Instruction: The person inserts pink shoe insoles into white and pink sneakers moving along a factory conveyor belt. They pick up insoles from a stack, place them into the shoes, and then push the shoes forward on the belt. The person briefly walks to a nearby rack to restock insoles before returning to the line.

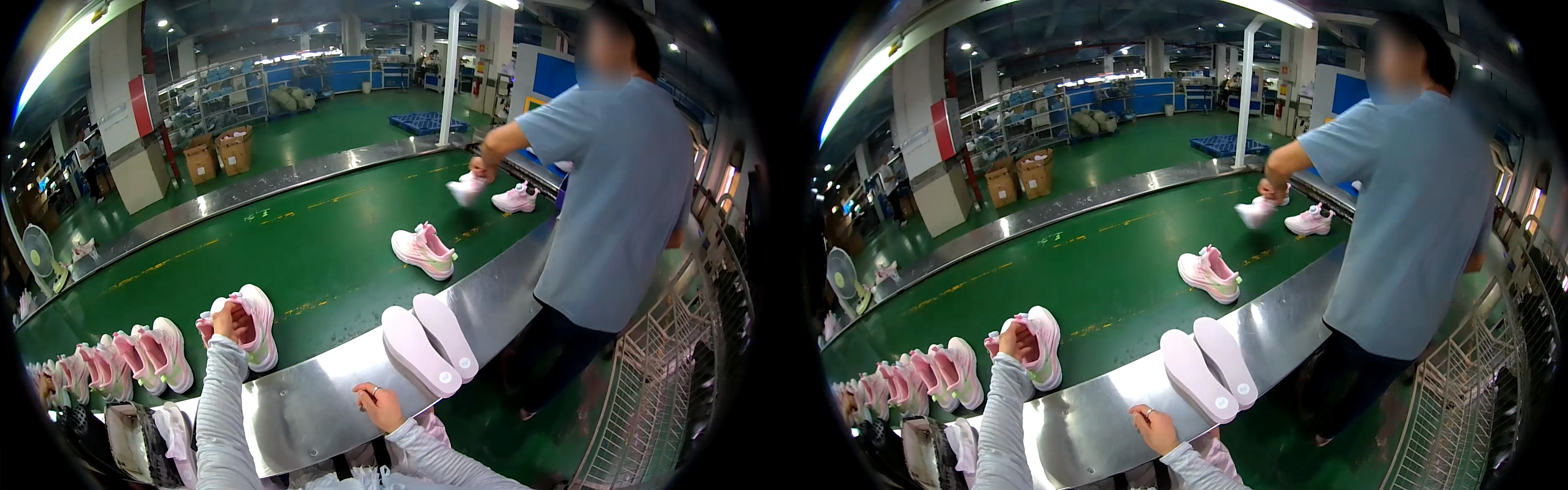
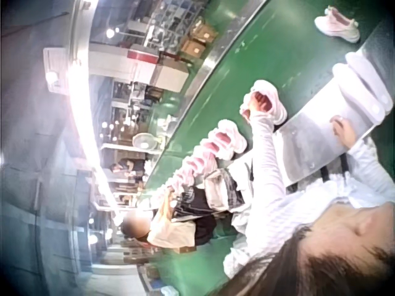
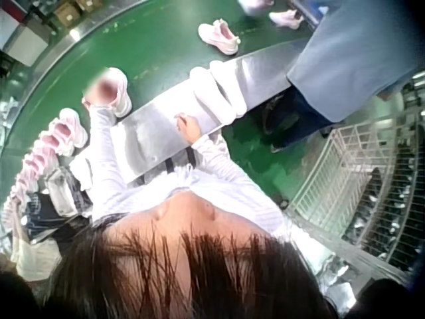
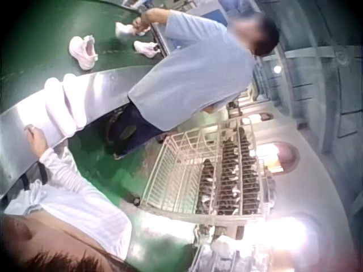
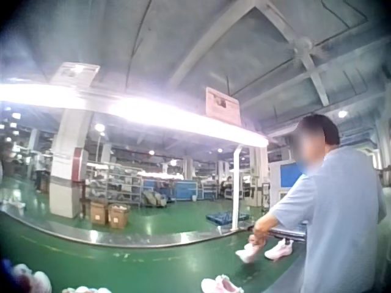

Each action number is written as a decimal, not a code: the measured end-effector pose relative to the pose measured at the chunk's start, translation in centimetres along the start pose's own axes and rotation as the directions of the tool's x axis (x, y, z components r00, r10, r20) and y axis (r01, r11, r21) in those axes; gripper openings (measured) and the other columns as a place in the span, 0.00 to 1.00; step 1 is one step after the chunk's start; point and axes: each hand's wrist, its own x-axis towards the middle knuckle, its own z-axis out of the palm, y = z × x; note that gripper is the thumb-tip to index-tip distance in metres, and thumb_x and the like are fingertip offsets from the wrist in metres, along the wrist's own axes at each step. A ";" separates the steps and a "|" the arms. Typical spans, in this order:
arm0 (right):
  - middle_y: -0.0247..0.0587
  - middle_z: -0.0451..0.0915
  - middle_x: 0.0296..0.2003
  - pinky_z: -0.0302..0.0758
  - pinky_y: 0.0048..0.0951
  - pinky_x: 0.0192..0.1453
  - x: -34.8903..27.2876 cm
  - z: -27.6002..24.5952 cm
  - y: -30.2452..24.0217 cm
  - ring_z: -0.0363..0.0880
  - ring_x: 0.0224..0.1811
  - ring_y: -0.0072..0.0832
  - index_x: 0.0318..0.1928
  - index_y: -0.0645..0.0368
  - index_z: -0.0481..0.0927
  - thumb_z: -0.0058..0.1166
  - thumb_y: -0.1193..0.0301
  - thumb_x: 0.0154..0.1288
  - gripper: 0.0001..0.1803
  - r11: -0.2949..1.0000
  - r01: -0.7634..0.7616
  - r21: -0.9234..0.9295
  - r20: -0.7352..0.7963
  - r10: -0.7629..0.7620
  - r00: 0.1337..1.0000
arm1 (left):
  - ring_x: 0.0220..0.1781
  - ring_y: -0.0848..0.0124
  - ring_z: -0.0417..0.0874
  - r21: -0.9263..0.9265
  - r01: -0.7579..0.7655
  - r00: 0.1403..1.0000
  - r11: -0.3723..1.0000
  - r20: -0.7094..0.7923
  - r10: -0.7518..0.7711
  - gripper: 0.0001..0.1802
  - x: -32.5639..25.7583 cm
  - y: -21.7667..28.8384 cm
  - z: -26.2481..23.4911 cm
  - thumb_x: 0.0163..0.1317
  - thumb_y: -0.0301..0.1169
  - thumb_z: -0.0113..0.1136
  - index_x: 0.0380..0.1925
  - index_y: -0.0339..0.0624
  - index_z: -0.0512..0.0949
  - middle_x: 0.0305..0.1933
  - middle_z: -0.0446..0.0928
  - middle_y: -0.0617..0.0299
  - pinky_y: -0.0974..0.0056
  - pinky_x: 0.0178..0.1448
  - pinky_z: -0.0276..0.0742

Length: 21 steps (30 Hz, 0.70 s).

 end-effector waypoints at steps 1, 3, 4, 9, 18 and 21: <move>0.38 0.75 0.19 0.70 0.23 0.27 0.0 -0.1 -0.1 0.74 0.20 0.25 0.37 0.60 0.75 0.43 0.69 0.61 0.10 1.000 -0.004 -0.002 -0.008 0.004 1.000 | 0.43 0.61 0.74 -0.059 -0.074 0.997 0.996 -0.024 0.072 0.19 -0.7 -0.3 0.7 0.55 0.43 0.45 0.42 0.45 0.71 0.39 0.74 0.59 0.53 0.37 0.72; 0.38 0.75 0.19 0.70 0.23 0.27 0.1 -0.2 -0.1 0.74 0.20 0.24 0.37 0.59 0.75 0.43 0.69 0.61 0.10 1.000 -0.005 -0.010 -0.005 0.005 1.000 | 0.37 0.60 0.78 -0.059 -0.246 0.968 0.967 -0.062 0.242 0.15 -1.3 -1.1 1.0 0.56 0.36 0.44 0.40 0.41 0.71 0.33 0.75 0.55 0.54 0.35 0.77; 0.37 0.75 0.19 0.70 0.22 0.27 0.1 -0.3 0.0 0.74 0.20 0.23 0.38 0.60 0.75 0.43 0.69 0.61 0.10 1.000 -0.019 0.007 0.002 0.019 1.000 | 0.37 0.60 0.78 -0.068 -0.248 0.967 0.966 -0.073 0.243 0.15 -1.3 -1.2 0.9 0.56 0.36 0.44 0.40 0.41 0.71 0.33 0.75 0.55 0.54 0.35 0.77; 0.35 0.74 0.18 0.70 0.20 0.27 0.1 -0.2 0.1 0.72 0.20 0.20 0.37 0.62 0.75 0.43 0.71 0.61 0.09 0.988 -0.061 0.139 0.039 0.056 0.998 | 0.16 0.60 0.75 0.827 -0.392 0.765 0.403 0.050 0.642 0.09 -3.4 -0.6 1.7 0.47 0.32 0.50 0.18 0.36 0.73 0.16 0.73 0.53 0.60 0.25 0.73; 0.36 0.74 0.18 0.67 0.18 0.24 -1.7 -2.1 -1.6 0.69 0.19 0.17 0.33 0.66 0.76 0.42 0.76 0.59 0.08 0.997 -0.010 0.083 -0.024 0.012 1.000 | 0.18 0.69 0.79 0.543 -0.472 0.719 0.695 -0.219 0.659 0.07 -9.3 -2.9 -4.8 0.48 0.25 0.49 0.21 0.37 0.77 0.17 0.75 0.56 0.66 0.24 0.74; 0.35 0.74 0.18 0.67 0.18 0.25 -2.1 -2.7 -2.1 0.69 0.19 0.17 0.32 0.67 0.75 0.41 0.76 0.59 0.08 0.997 -0.036 0.070 -0.049 0.040 0.998 | 0.20 0.70 0.80 0.458 -0.366 0.814 0.810 -0.265 0.517 0.08 -9.9 -1.4 -3.7 0.48 0.26 0.51 0.20 0.36 0.78 0.18 0.76 0.56 0.67 0.26 0.76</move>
